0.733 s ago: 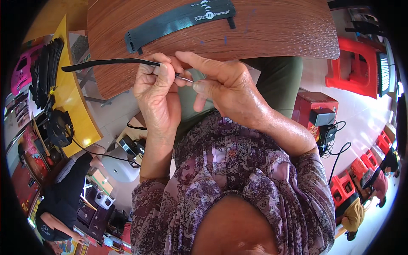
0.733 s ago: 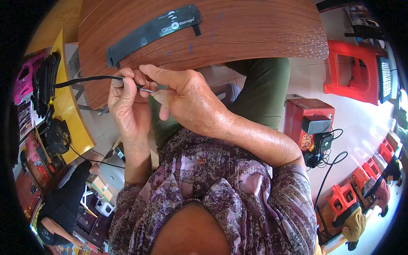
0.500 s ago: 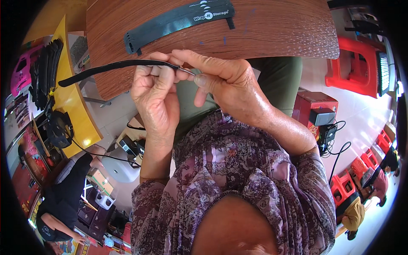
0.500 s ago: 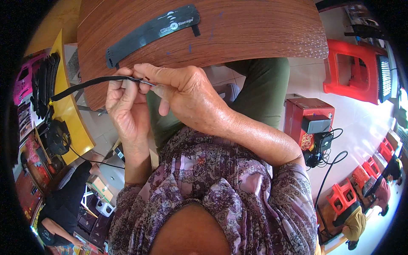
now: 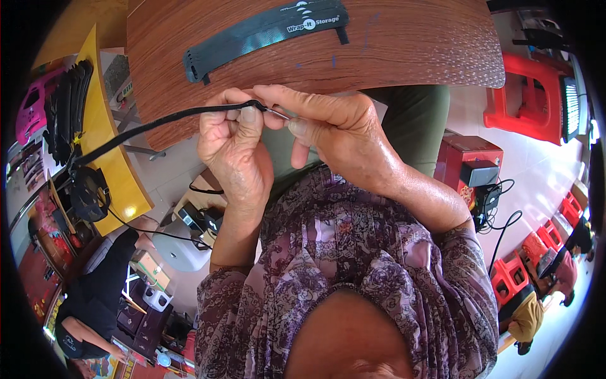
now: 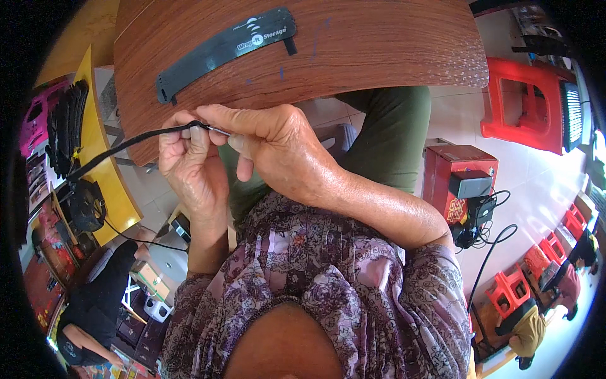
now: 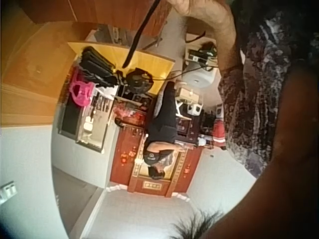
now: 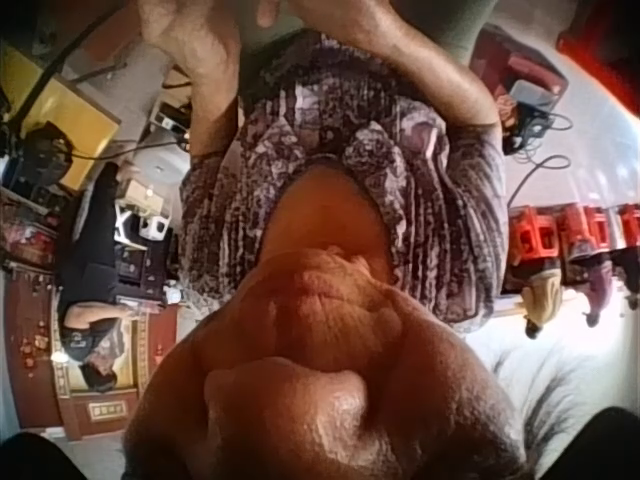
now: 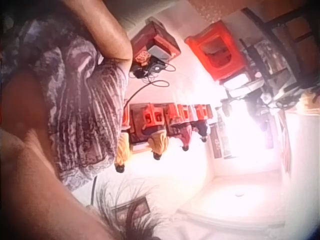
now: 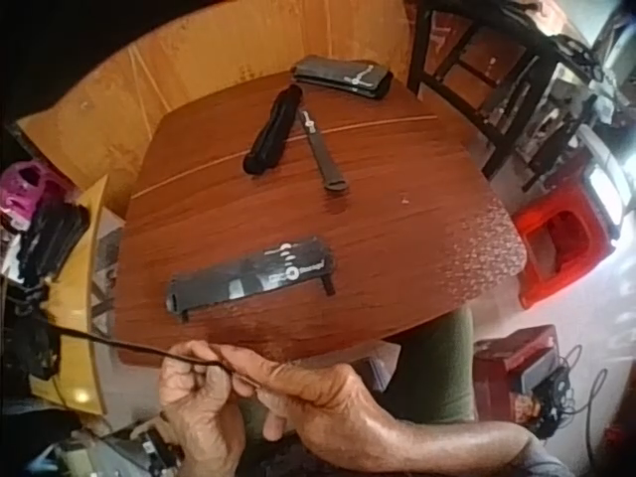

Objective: The person is assembling storage straps by threading plastic fasteners through holes in the straps.

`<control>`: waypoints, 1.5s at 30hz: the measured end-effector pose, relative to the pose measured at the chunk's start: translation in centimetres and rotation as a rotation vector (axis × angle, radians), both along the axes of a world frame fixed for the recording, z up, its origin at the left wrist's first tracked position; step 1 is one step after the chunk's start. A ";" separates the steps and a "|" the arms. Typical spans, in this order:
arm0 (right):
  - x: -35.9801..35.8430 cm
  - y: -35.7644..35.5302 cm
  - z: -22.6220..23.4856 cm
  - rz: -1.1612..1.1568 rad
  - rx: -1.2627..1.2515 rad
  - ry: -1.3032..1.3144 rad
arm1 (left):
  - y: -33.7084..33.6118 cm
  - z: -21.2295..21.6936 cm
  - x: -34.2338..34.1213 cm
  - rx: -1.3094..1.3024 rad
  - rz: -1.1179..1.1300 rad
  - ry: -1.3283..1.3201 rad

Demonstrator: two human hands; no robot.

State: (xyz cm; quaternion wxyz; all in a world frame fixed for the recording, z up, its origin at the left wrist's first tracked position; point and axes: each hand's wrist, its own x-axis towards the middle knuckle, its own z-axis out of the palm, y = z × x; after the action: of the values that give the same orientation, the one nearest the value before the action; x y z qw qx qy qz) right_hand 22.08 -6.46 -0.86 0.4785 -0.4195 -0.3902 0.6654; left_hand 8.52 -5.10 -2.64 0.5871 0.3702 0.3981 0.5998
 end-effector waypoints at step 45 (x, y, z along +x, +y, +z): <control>0.3 0.6 1.7 0.049 -0.277 0.009 | 0.0 -0.1 -0.8 0.019 0.174 0.170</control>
State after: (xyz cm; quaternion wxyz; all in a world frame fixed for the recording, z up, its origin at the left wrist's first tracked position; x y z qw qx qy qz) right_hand 22.36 -5.86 0.84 0.4010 -0.4690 -0.3026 0.7264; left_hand 7.72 -5.10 -2.77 0.4934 0.3894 0.4712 0.6188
